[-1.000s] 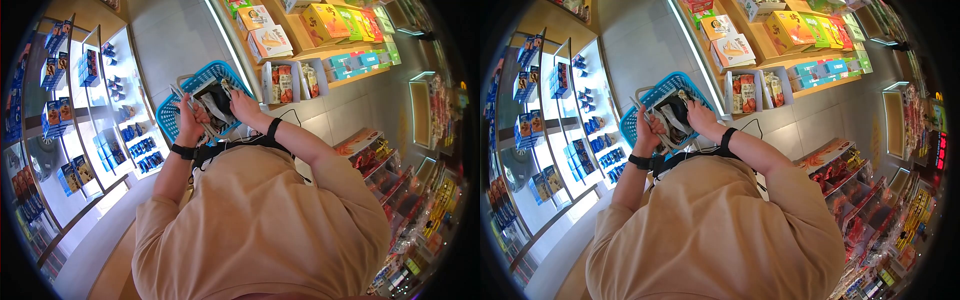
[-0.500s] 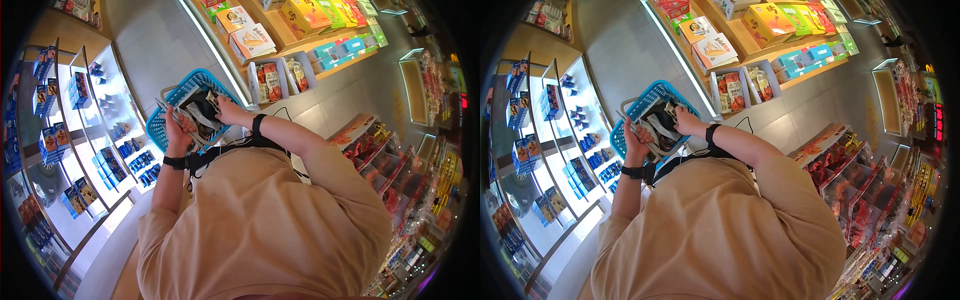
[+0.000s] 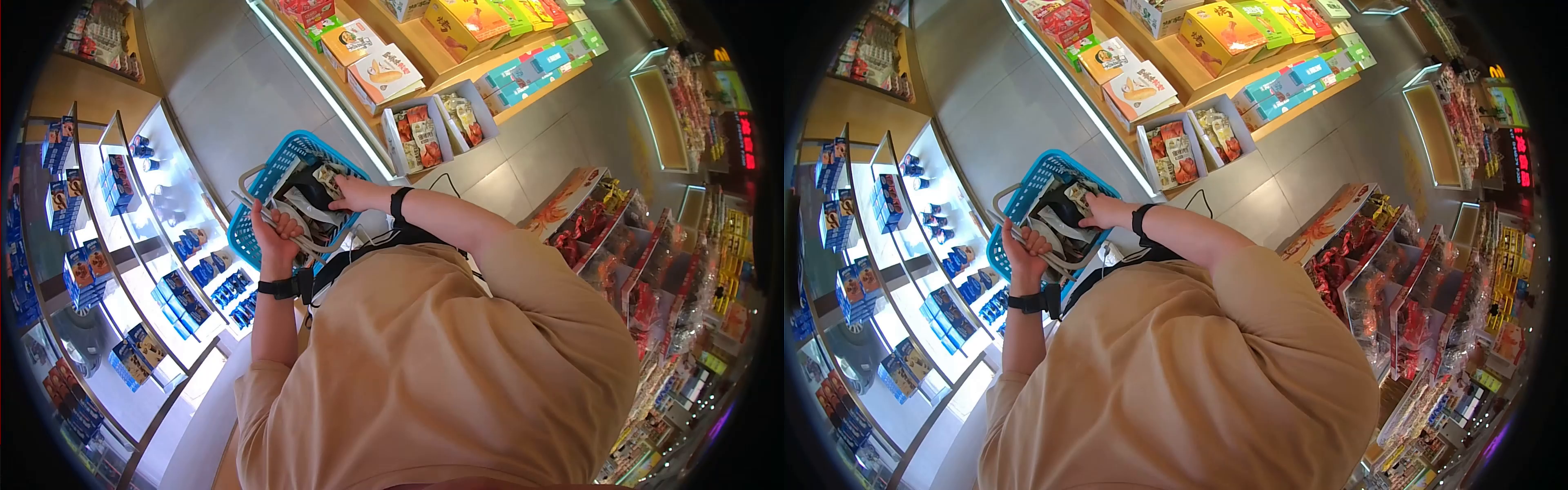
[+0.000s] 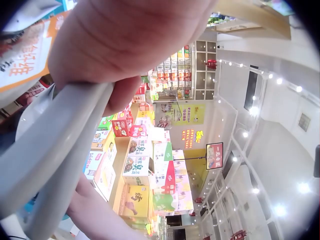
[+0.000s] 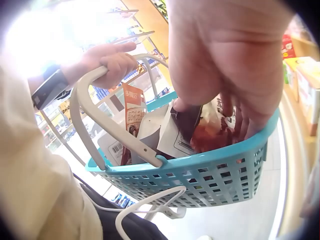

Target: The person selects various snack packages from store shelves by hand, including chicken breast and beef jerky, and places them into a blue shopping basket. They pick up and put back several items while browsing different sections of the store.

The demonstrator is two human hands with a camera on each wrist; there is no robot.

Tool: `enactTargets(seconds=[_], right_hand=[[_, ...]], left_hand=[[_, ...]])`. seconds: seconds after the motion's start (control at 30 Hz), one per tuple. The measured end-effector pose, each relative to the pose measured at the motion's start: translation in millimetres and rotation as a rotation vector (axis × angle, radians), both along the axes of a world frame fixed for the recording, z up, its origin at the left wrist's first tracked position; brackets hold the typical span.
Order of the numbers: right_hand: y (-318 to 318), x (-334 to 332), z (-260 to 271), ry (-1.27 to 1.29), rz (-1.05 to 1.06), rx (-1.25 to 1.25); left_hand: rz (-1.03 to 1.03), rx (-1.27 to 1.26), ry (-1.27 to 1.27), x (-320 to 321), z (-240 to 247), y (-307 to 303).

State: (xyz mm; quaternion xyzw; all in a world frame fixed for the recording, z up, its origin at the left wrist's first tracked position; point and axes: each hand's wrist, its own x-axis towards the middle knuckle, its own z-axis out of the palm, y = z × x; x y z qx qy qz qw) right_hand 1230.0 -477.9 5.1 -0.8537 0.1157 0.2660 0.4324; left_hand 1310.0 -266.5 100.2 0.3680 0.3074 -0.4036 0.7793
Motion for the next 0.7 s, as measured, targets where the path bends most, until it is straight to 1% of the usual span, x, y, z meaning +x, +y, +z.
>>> enactTargets(seconds=[0.1,0.17,0.2,0.3,0.33,0.4,0.47,0.5,0.53,0.6,0.67,0.7], right_hand=[[0,-5,0,-0.048,0.042,-0.078],[-3,-7,17,-0.084,0.052,-0.102],[-6,-8,27,-0.157,0.05,-0.109],[-39,-14,45,-0.264,0.003,0.091],[-55,-20,66,-0.315,-0.061,0.138],[-97,-34,66,-0.408,-0.219,0.164],[-146,-53,54,-0.446,-0.457,0.065],[-170,-65,63,-0.434,-0.553,0.045],[-196,-77,52,-0.42,-0.658,-0.075],[-241,-105,32,-0.391,-0.748,-0.354],[-272,-128,25,-0.159,-0.738,-0.411],[-283,-140,17,-0.133,-0.702,-0.427]], left_hand=[[0.008,-0.008,-0.009,1,2,2],[0.01,0.002,-0.001,3,1,4],[0.012,-0.007,-0.015,6,-3,7],[0.017,-0.021,-0.016,13,-6,13],[0.036,-0.009,-0.018,17,-6,16],[0.062,0.0,-0.018,23,-3,22],[0.108,0.01,-0.013,25,-4,24],[0.12,0.021,-0.015,24,-4,25],[0.134,0.034,-0.02,23,-4,25],[0.155,0.058,-0.025,24,-1,27],[0.16,0.053,-0.025,27,-7,37],[0.158,0.047,-0.024,27,-11,38]])
